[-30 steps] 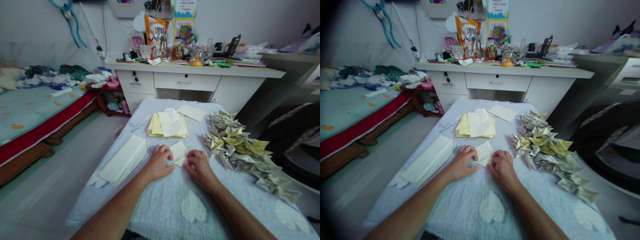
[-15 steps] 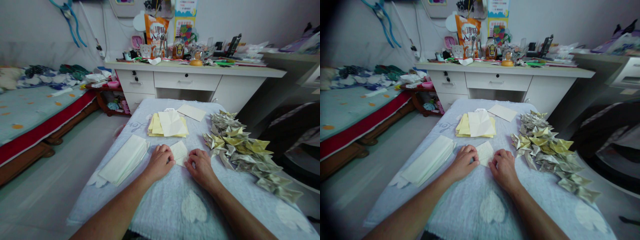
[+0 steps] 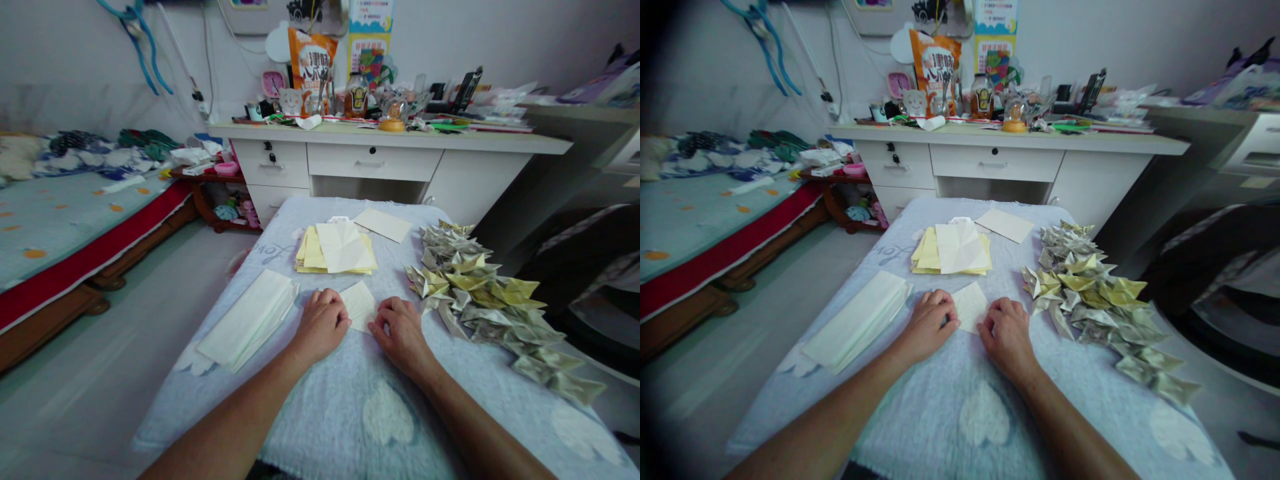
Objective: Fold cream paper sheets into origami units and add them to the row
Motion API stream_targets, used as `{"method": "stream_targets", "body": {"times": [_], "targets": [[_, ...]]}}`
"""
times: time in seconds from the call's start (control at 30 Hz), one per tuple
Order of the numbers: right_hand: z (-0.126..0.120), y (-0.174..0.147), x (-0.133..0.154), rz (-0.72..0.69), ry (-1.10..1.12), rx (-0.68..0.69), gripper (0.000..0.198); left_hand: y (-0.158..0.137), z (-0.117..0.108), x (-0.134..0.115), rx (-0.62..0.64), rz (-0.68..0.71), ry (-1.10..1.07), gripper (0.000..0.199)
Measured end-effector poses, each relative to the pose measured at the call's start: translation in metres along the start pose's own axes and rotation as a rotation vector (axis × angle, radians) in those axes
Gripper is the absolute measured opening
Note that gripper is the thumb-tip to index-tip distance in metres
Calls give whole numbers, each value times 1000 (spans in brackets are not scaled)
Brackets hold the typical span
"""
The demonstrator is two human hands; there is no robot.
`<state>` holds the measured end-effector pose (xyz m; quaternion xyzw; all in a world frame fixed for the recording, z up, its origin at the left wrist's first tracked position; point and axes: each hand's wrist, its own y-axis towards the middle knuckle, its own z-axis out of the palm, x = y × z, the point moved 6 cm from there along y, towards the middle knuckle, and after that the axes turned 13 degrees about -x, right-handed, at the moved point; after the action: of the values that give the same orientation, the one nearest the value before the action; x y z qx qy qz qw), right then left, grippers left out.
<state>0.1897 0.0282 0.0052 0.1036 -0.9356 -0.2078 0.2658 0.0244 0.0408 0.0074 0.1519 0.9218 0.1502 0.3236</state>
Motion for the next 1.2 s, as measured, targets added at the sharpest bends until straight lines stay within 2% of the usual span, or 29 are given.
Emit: {"method": "stream_targets", "body": {"times": [0.6,0.73,0.8,0.9,1.03,1.2], "targets": [[1,0,2,31,-50,64,15,0,1,0,20,-29,31,7],[-1,-1,3,36,-67,41,4,0,1,0,27,-36,25,6],[-3,-2,6,0,-67,5,14,0,2,0,29,-37,25,6],[-3,-5,16,-136,-57,5,26,0,2,0,24,-41,29,6],[2,-10,31,-327,-5,129,35,0,2,2,10,-48,36,3],[2,-11,37,-386,-12,214,43,-1,1,3,6,-38,37,5]]}}
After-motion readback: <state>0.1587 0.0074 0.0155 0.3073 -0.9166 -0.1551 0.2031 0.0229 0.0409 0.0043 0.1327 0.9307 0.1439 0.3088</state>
